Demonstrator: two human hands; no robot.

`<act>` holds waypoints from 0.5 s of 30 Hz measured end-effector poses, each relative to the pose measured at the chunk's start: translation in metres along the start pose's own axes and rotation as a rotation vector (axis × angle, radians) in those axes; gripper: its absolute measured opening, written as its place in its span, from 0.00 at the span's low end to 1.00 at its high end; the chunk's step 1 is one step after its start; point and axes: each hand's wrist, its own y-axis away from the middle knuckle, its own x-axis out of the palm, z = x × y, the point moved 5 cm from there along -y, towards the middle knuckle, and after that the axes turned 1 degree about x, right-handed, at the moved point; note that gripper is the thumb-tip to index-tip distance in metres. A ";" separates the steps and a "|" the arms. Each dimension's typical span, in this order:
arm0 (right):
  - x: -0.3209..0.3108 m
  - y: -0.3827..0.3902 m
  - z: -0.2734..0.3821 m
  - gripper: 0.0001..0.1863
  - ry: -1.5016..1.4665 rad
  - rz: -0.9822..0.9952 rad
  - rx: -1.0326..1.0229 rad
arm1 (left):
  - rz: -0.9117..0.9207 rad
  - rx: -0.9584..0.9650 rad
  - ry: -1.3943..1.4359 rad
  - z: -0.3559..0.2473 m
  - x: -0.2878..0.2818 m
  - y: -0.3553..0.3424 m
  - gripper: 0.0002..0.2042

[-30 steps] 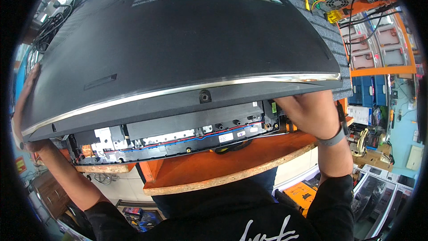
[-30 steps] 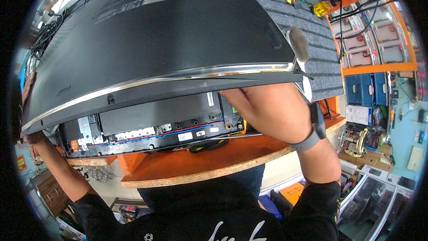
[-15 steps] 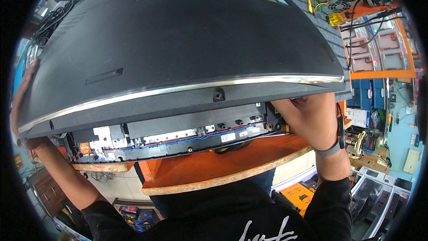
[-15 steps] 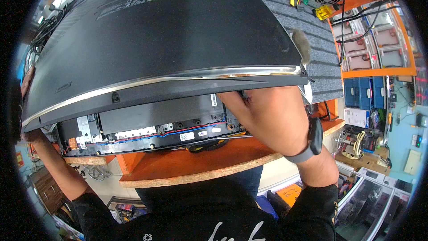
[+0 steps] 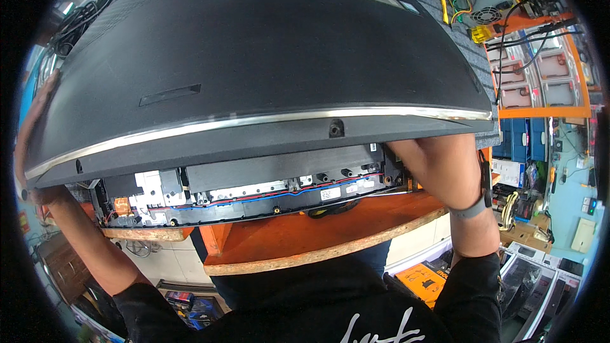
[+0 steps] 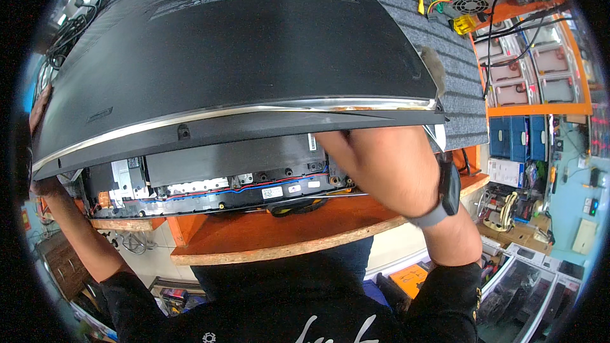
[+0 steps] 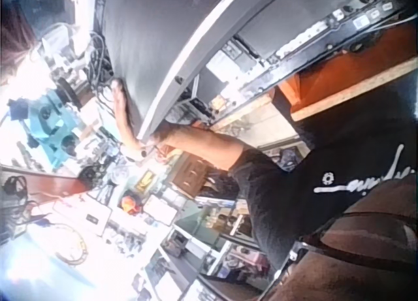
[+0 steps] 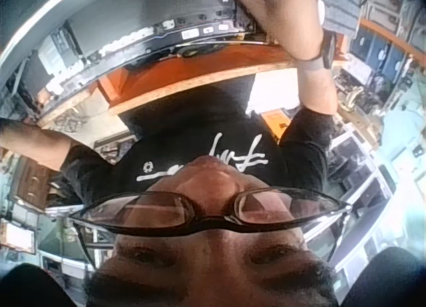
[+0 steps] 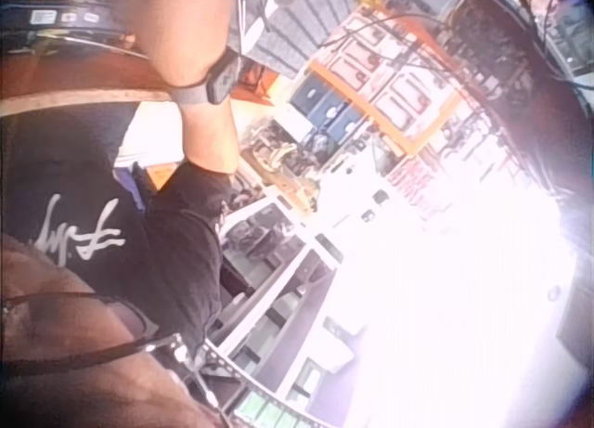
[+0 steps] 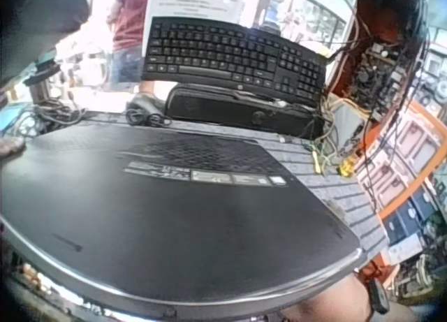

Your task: The person disconnects and adjusts a small internal cable and wires inside an open laptop, then aligns and replaces the bottom chassis cover.

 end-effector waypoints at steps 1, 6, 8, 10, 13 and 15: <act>0.000 0.001 -0.005 0.08 -0.013 -0.002 0.014 | 0.008 0.004 -0.020 0.000 0.000 -0.001 0.46; 0.002 -0.001 -0.023 0.09 0.307 -0.010 -0.139 | 0.013 0.019 -0.020 -0.002 0.002 -0.004 0.45; 0.001 -0.003 -0.022 0.09 0.412 -0.084 -0.263 | 0.008 -0.005 -0.015 0.000 0.003 -0.001 0.44; 0.003 -0.005 -0.023 0.09 0.453 -0.076 -0.245 | 0.025 -0.005 -0.045 0.008 0.001 0.005 0.44; 0.006 -0.001 -0.026 0.09 0.405 0.009 -0.178 | 0.040 0.008 -0.054 0.013 0.000 0.009 0.43; 0.006 -0.001 -0.024 0.10 0.451 0.053 -0.165 | 0.040 0.014 -0.048 0.010 0.001 0.008 0.43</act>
